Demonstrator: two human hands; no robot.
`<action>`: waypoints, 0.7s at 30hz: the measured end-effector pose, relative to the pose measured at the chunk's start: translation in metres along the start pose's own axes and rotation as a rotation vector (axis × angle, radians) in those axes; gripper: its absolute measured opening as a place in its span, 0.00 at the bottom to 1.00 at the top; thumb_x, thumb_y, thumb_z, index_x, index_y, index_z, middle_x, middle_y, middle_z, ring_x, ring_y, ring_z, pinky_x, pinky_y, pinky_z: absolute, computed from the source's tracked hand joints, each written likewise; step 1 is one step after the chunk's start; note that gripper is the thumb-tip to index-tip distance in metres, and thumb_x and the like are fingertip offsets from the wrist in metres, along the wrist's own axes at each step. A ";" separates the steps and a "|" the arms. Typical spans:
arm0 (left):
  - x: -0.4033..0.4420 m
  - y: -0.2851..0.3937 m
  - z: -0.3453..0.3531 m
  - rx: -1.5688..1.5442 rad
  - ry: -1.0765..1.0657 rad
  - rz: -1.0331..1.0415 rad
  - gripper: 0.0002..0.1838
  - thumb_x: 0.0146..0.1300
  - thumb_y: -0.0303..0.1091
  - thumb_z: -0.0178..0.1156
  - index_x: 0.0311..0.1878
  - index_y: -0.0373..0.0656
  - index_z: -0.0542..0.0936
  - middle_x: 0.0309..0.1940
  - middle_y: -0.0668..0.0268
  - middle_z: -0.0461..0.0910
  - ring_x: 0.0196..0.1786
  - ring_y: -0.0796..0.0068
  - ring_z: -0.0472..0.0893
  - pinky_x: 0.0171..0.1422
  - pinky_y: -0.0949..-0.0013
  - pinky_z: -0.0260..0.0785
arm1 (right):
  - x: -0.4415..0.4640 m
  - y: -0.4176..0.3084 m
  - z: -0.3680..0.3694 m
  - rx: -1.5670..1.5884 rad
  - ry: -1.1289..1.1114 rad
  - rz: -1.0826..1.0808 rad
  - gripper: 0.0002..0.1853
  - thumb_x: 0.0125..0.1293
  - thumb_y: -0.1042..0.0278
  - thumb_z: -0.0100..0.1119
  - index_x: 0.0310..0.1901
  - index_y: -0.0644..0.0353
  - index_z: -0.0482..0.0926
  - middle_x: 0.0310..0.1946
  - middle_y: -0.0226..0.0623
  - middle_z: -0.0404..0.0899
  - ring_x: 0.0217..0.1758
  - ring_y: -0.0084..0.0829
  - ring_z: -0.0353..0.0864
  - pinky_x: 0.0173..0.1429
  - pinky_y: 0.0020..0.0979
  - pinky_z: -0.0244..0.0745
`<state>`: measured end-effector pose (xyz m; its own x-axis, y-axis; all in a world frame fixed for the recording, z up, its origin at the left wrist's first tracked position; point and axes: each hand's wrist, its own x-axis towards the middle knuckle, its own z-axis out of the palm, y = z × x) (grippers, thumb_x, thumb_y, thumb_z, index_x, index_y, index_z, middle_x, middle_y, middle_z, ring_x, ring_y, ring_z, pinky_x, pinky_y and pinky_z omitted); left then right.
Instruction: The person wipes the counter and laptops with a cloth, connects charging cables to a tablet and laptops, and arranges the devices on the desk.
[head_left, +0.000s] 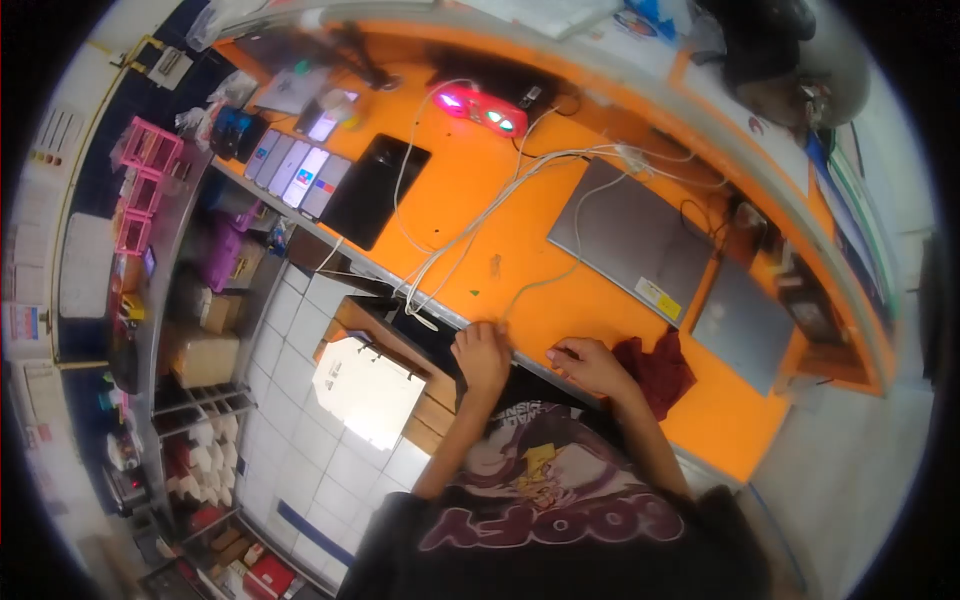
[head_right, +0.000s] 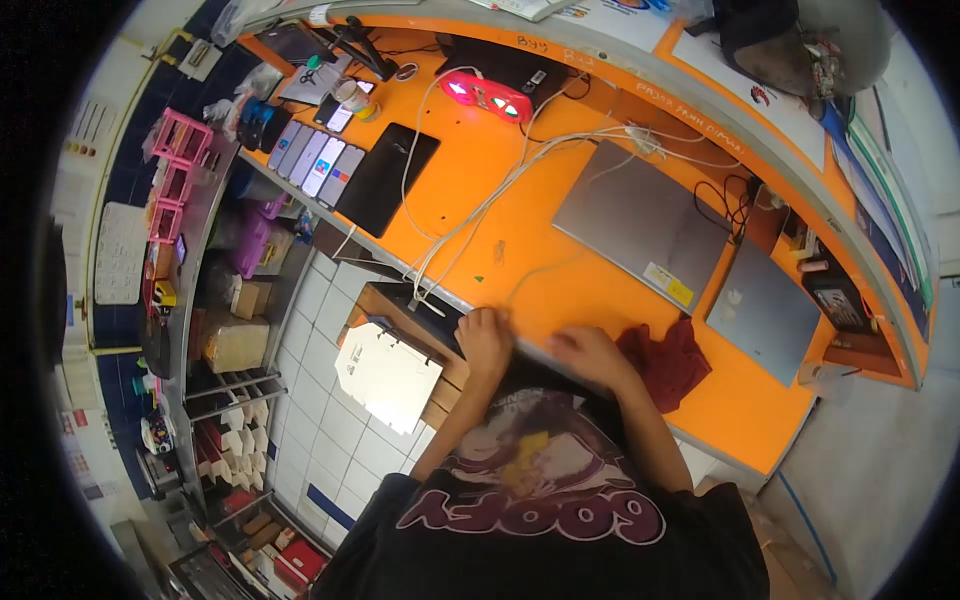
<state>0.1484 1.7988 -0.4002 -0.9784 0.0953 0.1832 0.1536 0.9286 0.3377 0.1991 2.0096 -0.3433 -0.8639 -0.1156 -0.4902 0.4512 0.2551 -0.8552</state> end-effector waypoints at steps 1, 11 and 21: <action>0.007 -0.005 -0.007 0.007 0.014 -0.010 0.17 0.68 0.48 0.61 0.43 0.41 0.79 0.37 0.53 0.82 0.44 0.47 0.79 0.50 0.50 0.68 | 0.001 -0.010 -0.004 0.049 -0.021 0.047 0.16 0.70 0.58 0.58 0.40 0.67 0.82 0.27 0.42 0.83 0.31 0.34 0.83 0.41 0.33 0.76; 0.141 -0.125 -0.062 -0.255 0.082 -0.314 0.17 0.70 0.46 0.59 0.45 0.40 0.84 0.33 0.49 0.85 0.40 0.46 0.85 0.44 0.52 0.75 | 0.132 -0.020 0.069 -0.729 0.289 -0.553 0.30 0.68 0.51 0.61 0.67 0.57 0.71 0.70 0.47 0.68 0.79 0.46 0.56 0.81 0.49 0.46; 0.133 -0.123 -0.031 -0.302 0.061 -0.248 0.14 0.67 0.37 0.60 0.49 0.37 0.83 0.39 0.47 0.84 0.45 0.44 0.82 0.52 0.50 0.72 | 0.161 -0.048 0.087 -0.795 0.426 -0.515 0.07 0.58 0.63 0.66 0.38 0.50 0.87 0.48 0.35 0.77 0.61 0.37 0.71 0.68 0.47 0.57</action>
<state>0.0034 1.6865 -0.3885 -0.9824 -0.1488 0.1132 -0.0441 0.7727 0.6332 0.0580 1.8954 -0.3960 -0.9874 -0.0806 0.1360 -0.1396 0.8486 -0.5102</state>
